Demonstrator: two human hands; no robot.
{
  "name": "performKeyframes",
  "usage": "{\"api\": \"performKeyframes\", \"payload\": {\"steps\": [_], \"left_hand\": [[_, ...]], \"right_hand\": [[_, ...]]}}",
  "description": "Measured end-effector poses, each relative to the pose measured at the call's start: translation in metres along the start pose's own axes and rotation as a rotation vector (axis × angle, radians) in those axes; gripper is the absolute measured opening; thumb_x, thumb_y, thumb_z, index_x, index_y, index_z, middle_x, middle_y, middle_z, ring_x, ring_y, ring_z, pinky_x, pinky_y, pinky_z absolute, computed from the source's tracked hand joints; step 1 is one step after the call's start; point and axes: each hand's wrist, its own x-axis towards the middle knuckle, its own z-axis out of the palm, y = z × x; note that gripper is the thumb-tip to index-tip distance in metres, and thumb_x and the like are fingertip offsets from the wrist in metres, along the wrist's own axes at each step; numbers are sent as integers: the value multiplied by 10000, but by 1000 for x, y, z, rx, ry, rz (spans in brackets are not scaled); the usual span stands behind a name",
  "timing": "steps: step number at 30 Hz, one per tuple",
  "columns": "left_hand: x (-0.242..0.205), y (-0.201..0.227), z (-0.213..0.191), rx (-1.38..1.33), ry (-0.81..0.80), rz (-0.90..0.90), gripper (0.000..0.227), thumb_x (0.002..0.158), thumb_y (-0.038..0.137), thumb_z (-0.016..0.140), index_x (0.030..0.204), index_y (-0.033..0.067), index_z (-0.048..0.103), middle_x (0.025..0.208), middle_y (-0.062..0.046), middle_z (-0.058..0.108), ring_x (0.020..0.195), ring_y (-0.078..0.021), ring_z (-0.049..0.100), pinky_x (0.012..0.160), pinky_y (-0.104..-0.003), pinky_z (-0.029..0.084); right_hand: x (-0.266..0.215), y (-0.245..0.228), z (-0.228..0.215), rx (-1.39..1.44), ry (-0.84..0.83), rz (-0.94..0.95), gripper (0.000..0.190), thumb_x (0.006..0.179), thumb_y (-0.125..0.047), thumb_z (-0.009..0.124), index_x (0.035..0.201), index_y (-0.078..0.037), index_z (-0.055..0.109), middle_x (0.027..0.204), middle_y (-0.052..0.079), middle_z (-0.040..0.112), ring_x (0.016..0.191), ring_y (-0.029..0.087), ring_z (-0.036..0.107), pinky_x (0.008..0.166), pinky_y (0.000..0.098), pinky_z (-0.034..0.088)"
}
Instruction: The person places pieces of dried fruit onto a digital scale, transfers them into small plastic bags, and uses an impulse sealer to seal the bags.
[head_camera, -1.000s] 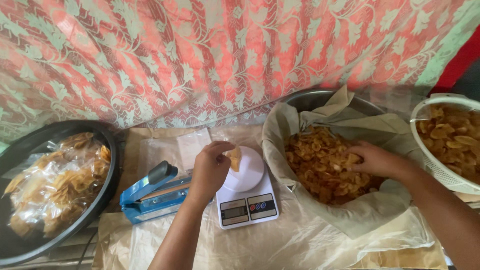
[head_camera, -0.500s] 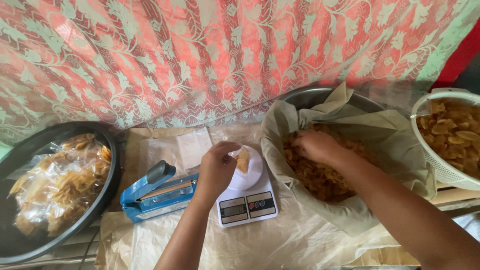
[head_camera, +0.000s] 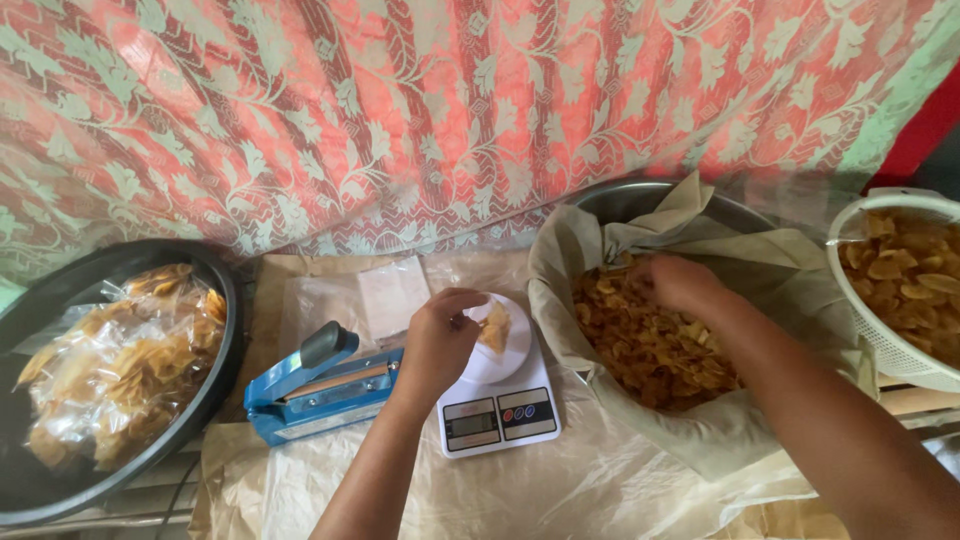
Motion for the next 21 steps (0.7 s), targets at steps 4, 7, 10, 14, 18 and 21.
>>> {"api": "performKeyframes", "payload": {"steps": [4,7,10,14,18,21], "left_hand": [[-4,-1,-1,-24,-8,-15,332,766,-59,620,1060,17,754,1072,-83,751,725,-175,652,688,-283,542],[-1,3,-2,-29,-6,-26,335,765,-58,625,1059,24,763,1061,-79,751,717,-175,644,691,-285,541],[-1,6,1,-38,-24,-28,333,773,-57,630,1066,26,765,1056,-78,752,724,-169,641,701,-286,541],[2,11,4,-44,-40,-55,340,771,-47,652,1084,28,760,1033,-87,747,714,-172,629,695,-292,531],[2,10,8,-23,-67,-93,347,766,-43,657,1089,30,760,1043,-80,746,711,-183,620,698,-290,528],[2,1,10,-38,-69,-43,340,772,-38,651,1089,27,756,1087,-76,741,740,-165,655,719,-282,538]], "right_hand": [[3,15,-21,111,-68,284,285,881,-289,748,1138,-177,799,973,111,781,856,275,738,799,417,569],[7,6,-43,411,-87,378,309,889,-300,745,1128,-111,801,909,89,800,790,195,729,732,359,561],[0,-29,-70,607,-111,417,319,881,-286,746,1129,-93,799,900,54,794,770,134,681,674,319,535],[4,-108,-101,782,-16,199,284,872,-245,754,1107,-87,783,954,2,778,832,60,675,696,266,531],[2,-200,-109,719,-39,-110,264,884,-214,742,1107,-78,777,976,24,791,858,87,680,764,275,559],[7,-250,-106,582,6,-339,237,876,-171,723,1087,-71,764,1020,65,771,944,183,703,842,329,559]]}}
